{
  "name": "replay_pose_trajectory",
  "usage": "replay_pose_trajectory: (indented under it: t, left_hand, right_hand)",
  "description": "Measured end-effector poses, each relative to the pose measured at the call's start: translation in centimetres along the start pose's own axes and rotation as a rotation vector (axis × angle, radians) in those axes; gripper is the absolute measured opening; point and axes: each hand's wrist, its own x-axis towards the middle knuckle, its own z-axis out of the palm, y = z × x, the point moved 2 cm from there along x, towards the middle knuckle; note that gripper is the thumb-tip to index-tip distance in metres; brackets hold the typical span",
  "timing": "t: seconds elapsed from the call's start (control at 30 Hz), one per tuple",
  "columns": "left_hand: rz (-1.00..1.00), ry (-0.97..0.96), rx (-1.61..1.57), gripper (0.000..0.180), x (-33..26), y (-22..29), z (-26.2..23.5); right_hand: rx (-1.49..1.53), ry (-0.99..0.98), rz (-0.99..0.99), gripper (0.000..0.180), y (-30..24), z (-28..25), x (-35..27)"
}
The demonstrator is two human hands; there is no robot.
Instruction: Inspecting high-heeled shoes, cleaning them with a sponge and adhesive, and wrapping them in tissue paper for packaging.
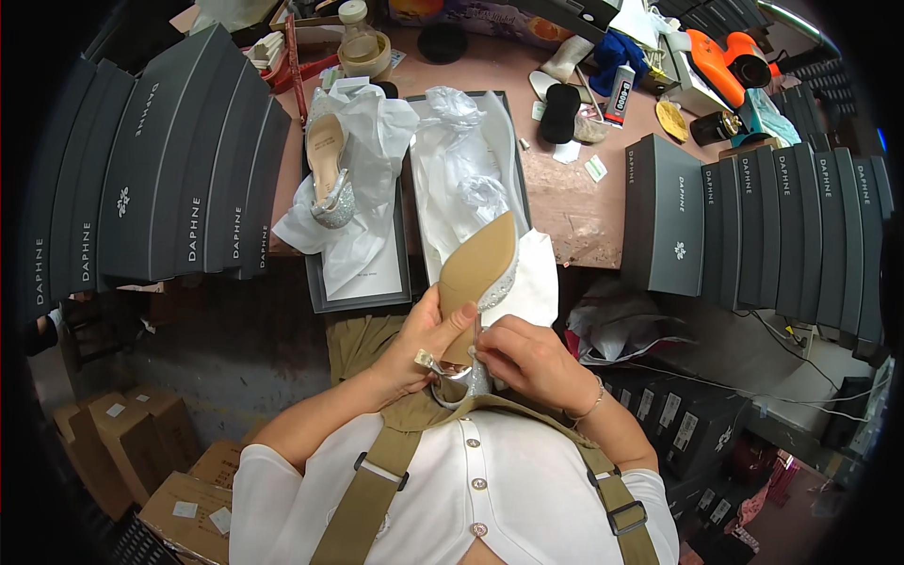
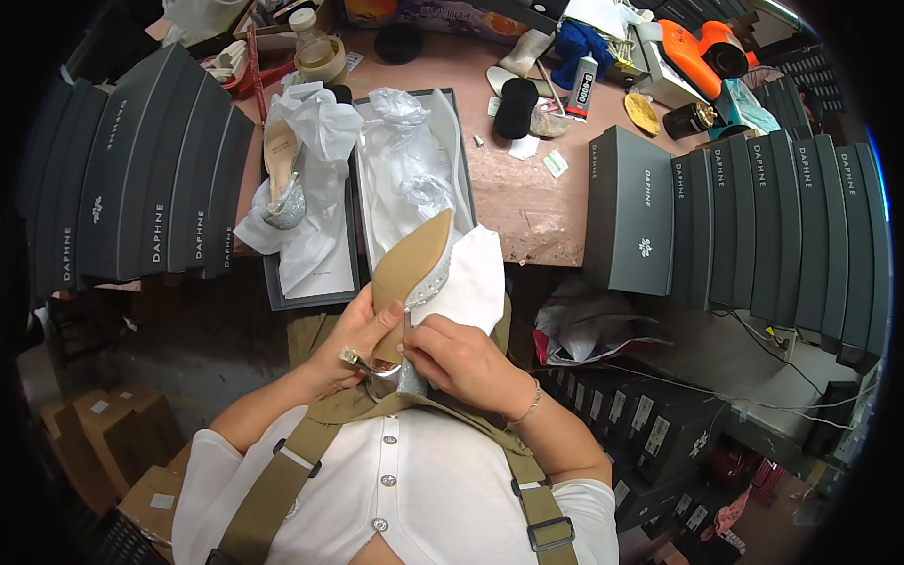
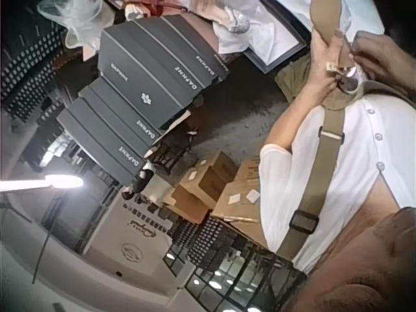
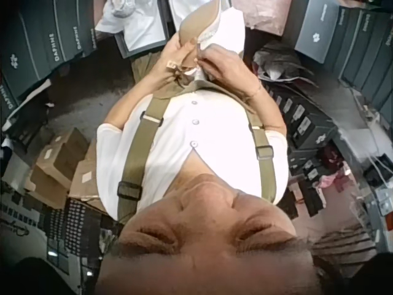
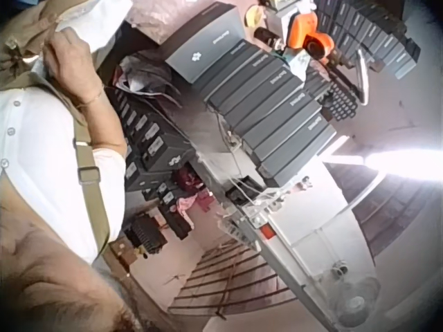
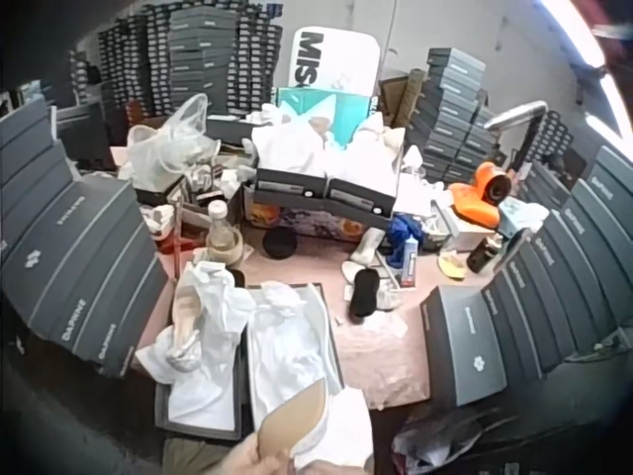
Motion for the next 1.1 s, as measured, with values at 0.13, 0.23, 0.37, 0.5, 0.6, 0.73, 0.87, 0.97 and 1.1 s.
replay_pose_trajectory:
  t: [0.13, 0.23, 0.37, 0.5, 0.6, 0.73, 0.87, 0.97, 1.1]
  left_hand:
    - [0.012, 0.059, -0.031, 0.044, 0.3, -0.7, 0.1]
    - [-0.005, 0.021, -0.002, 0.046, 0.2, -0.9, -0.2]
    - [-0.027, 0.019, -0.023, 0.047, 0.3, -0.8, -0.3]
    - [-0.003, 0.023, -0.024, 0.049, 0.6, -1.2, -0.6]
    - [0.013, 0.002, 0.023, 0.051, 0.7, -0.8, -0.4]
    - [0.015, 0.027, -0.032, 0.053, 0.6, -0.7, -0.6]
    - [0.044, -0.037, -0.101, 0.055, 0.4, 0.3, -0.5]
    - [-0.013, -0.009, -0.169, 0.056, 0.9, -0.6, -1.6]
    - [-0.001, -0.037, -0.174, 0.058, 0.6, -0.2, -1.2]
  right_hand:
    - [-0.086, 0.041, -0.030, 0.015, 0.3, 0.2, 0.6]
    - [0.068, -0.110, -0.037, 0.016, 0.2, -0.3, -0.2]
    - [-0.123, -0.045, -0.064, 0.014, 0.0, 0.3, 0.6]
    - [-0.096, -0.037, -0.038, 0.014, -0.1, 0.2, 0.7]
    - [-0.058, -0.099, -0.036, 0.019, 0.0, -0.2, 0.3]
    - [-0.189, 0.100, -0.074, 0.017, 0.4, 0.9, 1.2]
    - [0.293, 0.359, 0.236, 0.009, 1.4, -0.3, -0.3]
    - [0.372, 0.410, 0.336, 0.009, 1.0, -0.6, -1.3]
    - [0.191, 0.253, 0.194, 0.011, 0.1, -1.2, -1.4]
